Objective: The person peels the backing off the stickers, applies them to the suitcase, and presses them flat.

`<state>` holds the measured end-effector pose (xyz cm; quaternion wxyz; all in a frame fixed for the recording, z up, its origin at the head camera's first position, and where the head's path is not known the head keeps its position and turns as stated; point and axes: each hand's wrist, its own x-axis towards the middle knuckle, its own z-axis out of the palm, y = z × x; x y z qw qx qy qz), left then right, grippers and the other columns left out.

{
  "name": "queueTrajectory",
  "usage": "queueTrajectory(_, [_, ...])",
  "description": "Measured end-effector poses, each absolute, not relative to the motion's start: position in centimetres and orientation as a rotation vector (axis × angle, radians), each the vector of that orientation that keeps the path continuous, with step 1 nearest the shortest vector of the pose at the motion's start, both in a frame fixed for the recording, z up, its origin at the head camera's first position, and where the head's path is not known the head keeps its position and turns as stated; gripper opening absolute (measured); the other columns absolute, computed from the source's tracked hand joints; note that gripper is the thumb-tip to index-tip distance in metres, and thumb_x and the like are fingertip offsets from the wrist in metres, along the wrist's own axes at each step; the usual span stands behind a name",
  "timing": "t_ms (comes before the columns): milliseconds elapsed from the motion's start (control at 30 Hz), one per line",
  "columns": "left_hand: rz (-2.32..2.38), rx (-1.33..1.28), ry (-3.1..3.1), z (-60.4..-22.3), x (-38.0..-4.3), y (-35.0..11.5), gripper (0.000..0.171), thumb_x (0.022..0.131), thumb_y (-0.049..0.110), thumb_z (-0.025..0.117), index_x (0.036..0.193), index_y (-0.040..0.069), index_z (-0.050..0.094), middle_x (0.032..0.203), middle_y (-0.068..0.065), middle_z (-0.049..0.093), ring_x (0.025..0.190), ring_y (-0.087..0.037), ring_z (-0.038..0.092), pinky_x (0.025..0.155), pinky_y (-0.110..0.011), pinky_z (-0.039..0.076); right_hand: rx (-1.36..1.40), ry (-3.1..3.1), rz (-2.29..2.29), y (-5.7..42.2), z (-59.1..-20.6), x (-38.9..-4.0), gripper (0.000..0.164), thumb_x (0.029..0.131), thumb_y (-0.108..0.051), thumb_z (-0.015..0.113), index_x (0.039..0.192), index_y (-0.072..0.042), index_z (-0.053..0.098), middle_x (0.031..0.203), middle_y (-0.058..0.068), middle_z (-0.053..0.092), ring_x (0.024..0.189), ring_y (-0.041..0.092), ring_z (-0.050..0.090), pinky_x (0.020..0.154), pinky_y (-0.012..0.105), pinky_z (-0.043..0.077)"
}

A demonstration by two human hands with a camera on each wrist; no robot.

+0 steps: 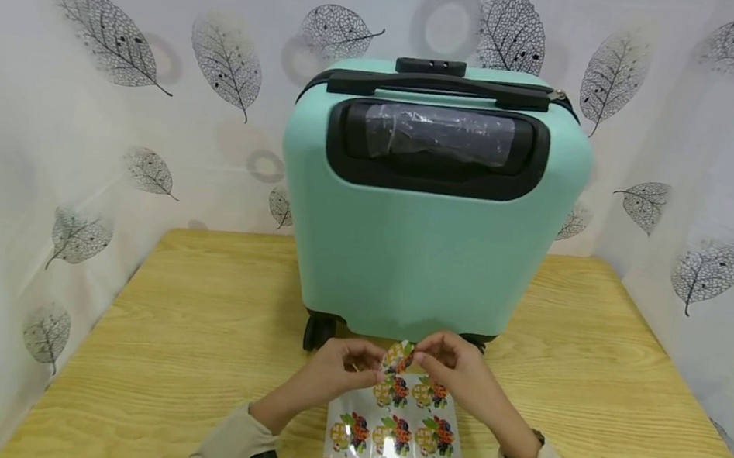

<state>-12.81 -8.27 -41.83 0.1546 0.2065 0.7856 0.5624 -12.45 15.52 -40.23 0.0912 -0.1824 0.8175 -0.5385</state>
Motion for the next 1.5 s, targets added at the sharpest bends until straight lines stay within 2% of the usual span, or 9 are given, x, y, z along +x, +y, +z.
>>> queueTrajectory(233, [1.62,0.584,2.215,-41.83,-12.77,-8.23,0.03,0.09,0.017,0.067,0.115,0.0,0.066,0.102,-0.015,0.066,0.086,-0.011,0.059,0.074,-0.022,0.05,-0.512,2.469,-1.557,15.41,-40.4,-12.74,0.024,0.097,-0.023,0.059,0.11,-0.003,0.06,0.093,0.021,0.064,0.059,0.006,0.051,0.054,0.033,0.048])
queueTrajectory(400, [1.624,0.571,2.203,-41.99,-12.82,-8.18,0.03,0.09,0.017,0.067,0.114,0.0,0.066,0.102,-0.014,0.066,0.086,-0.012,0.059,0.074,-0.022,0.05,-0.517,2.464,-1.547,15.3,-40.45,-12.73,0.022,0.097,-0.022,0.058,0.107,-0.002,0.059,0.09,0.019,0.063,0.058,0.009,0.05,0.051,0.027,0.045])
queueTrajectory(667, [1.637,0.562,2.226,-41.98,-12.88,-8.32,0.031,0.09,0.017,0.067,0.116,0.001,0.066,0.103,-0.015,0.067,0.088,-0.011,0.06,0.075,-0.023,0.05,-0.521,2.433,-1.573,15.19,-40.12,-12.57,0.019,0.098,-0.021,0.056,0.102,-0.003,0.059,0.082,0.005,0.058,0.056,0.011,0.048,0.05,0.025,0.042])
queueTrajectory(867, [1.653,0.518,2.218,-41.81,-12.92,-8.36,0.031,0.09,0.017,0.067,0.117,0.002,0.066,0.103,-0.016,0.067,0.089,-0.011,0.06,0.074,-0.024,0.05,-0.554,2.374,-1.608,15.27,-40.11,-12.56,0.017,0.099,-0.017,0.054,0.102,0.0,0.058,0.084,0.005,0.057,0.057,0.007,0.047,0.051,0.025,0.043])
queueTrajectory(1233, [1.691,0.483,2.224,-41.76,-13.38,-8.57,0.029,0.09,0.021,0.069,0.113,0.003,0.068,0.103,-0.014,0.07,0.088,-0.01,0.062,0.074,-0.024,0.051,-0.57,2.334,-1.674,15.53,-39.84,-12.74,0.017,0.1,-0.012,0.05,0.103,0.003,0.056,0.088,0.017,0.057,0.061,0.008,0.054,0.056,0.029,0.05])
queueTrajectory(1500, [1.744,0.484,2.278,-41.49,-13.61,-8.56,0.023,0.09,0.023,0.068,0.101,0.003,0.07,0.095,-0.011,0.07,0.076,-0.007,0.058,0.067,-0.024,0.048,-0.56,2.313,-1.709,15.27,-39.69,-12.8,0.019,0.1,-0.015,0.052,0.103,0.003,0.055,0.086,0.006,0.056,0.061,0.015,0.054,0.055,0.029,0.048])
